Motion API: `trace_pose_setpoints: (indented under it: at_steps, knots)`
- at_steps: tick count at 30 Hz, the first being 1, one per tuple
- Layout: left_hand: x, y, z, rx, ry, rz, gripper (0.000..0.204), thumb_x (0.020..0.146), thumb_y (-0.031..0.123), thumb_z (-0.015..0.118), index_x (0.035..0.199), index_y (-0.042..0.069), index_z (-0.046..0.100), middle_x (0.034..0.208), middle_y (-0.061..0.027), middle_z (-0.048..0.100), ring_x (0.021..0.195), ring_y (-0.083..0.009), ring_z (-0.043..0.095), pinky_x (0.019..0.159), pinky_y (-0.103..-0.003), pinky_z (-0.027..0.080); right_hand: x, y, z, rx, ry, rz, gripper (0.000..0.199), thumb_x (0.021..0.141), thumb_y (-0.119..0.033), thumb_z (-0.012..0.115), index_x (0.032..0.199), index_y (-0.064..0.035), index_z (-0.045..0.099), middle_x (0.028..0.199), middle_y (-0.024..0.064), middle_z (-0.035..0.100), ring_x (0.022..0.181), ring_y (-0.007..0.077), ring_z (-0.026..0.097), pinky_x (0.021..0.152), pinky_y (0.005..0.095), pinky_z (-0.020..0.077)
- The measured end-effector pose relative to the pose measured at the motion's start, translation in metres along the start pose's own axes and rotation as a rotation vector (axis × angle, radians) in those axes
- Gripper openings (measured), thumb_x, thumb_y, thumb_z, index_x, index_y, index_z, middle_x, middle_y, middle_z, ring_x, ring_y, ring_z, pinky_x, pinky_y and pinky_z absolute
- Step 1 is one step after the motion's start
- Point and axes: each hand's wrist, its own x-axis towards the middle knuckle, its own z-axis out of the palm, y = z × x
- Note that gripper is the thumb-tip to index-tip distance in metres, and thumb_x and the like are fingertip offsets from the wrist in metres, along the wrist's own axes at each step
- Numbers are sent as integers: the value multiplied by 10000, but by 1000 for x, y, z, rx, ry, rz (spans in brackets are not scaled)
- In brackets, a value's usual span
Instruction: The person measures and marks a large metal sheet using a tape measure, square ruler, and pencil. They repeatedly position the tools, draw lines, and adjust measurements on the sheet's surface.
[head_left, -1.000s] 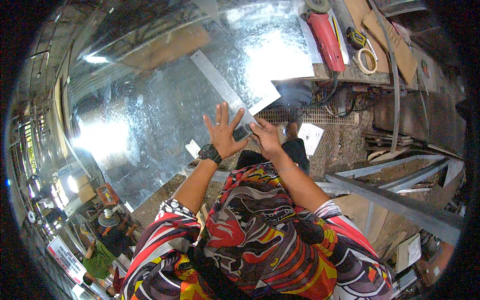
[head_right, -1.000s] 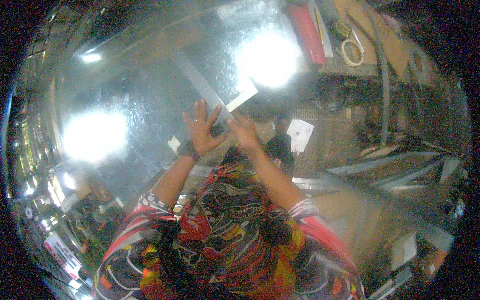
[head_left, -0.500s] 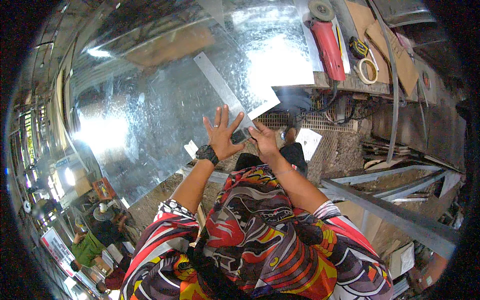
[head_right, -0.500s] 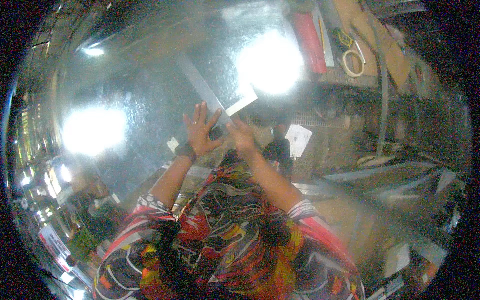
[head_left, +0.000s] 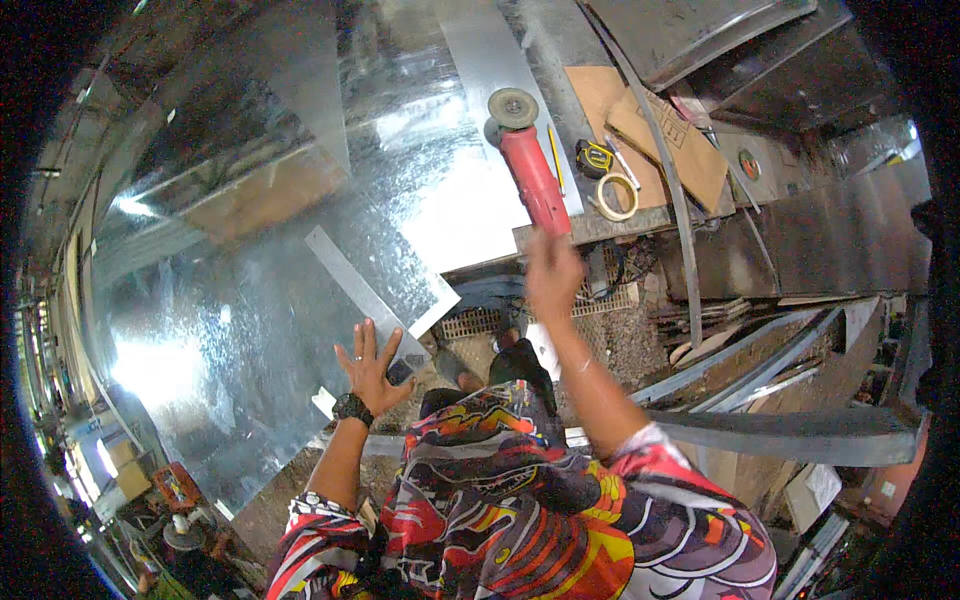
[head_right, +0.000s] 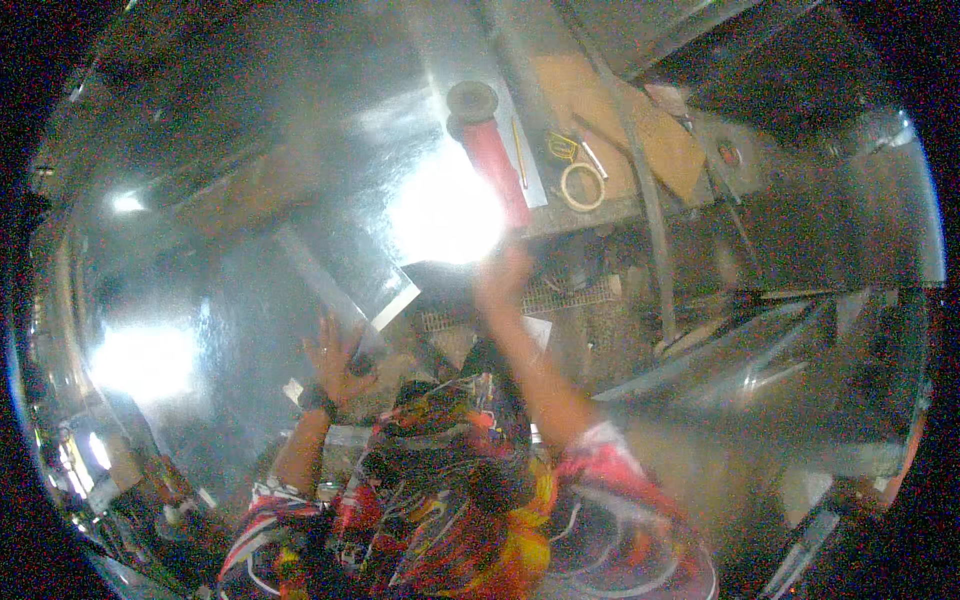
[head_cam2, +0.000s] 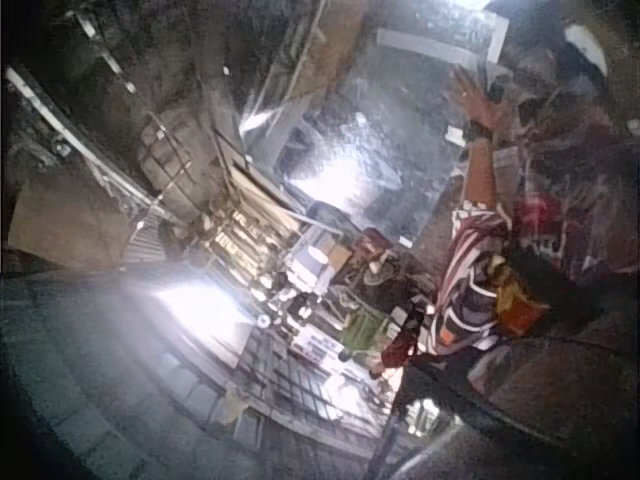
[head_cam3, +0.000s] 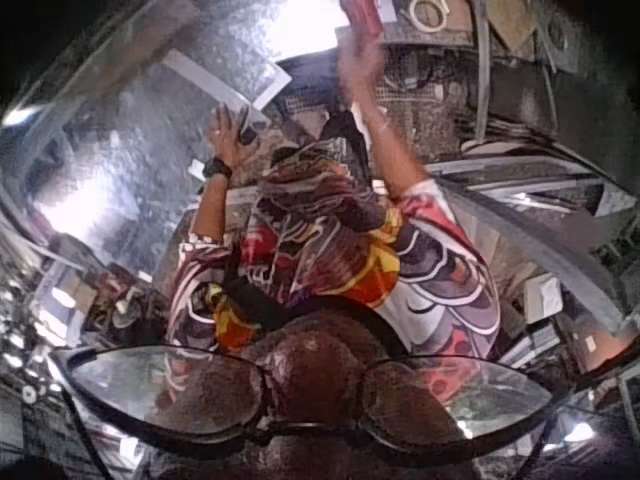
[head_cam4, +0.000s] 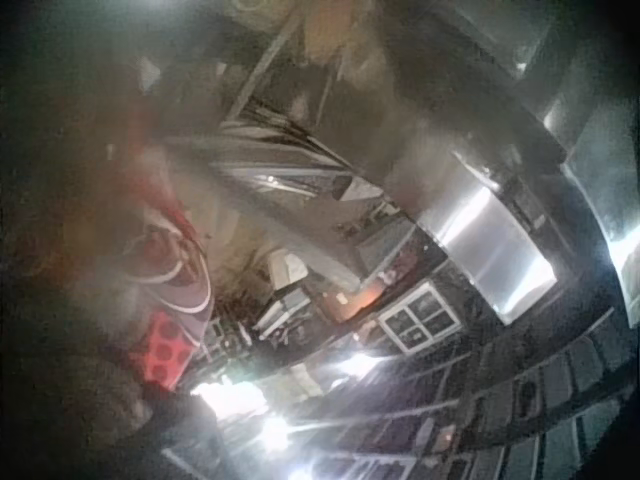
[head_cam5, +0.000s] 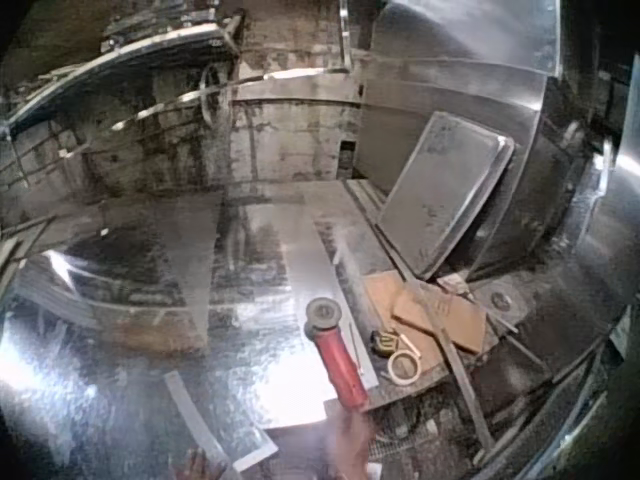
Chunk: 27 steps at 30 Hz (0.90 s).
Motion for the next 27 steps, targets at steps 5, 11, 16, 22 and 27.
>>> trace_pose_setpoints:
  at_steps: [5,11,16,22,27]
  knots:
    - [14,-10,4,-40,8,79,1108,671,576,821,1633,391,304,1725,-253,72,1593,-458,61,1132,-809,-24,208,159,-1,-695,-223,-62,520,952,-454,668,1016,60,713,882,278,723,812,420,719,726,516,549]
    - [8,-8,7,-41,-1,30,1120,654,550,847,1618,469,284,1747,-166,53,1603,-411,61,1135,-819,-5,218,155,9,-848,-446,-128,484,846,-412,762,1014,39,720,1006,301,724,970,480,707,836,546,551]
    - [5,-3,5,-42,-6,19,1107,667,539,834,1619,477,273,1748,-165,35,1602,-417,49,1121,-835,-13,184,82,-20,-608,64,-214,437,905,-350,733,1122,26,685,975,236,740,905,417,722,788,500,567]
    - [9,-6,14,-48,17,53,1108,674,547,821,1627,462,261,1737,-206,47,1594,-451,44,1108,-847,-13,47,1,-61,-25,91,-34,226,1036,-144,585,1179,25,633,865,97,656,682,183,637,662,315,560]
    - [8,-5,10,-34,25,64,1108,689,554,823,1632,450,252,1734,-214,54,1591,-459,43,1106,-851,3,-84,-13,-68,405,-267,406,228,1009,-96,598,1207,12,621,1012,138,717,824,201,705,754,320,581]
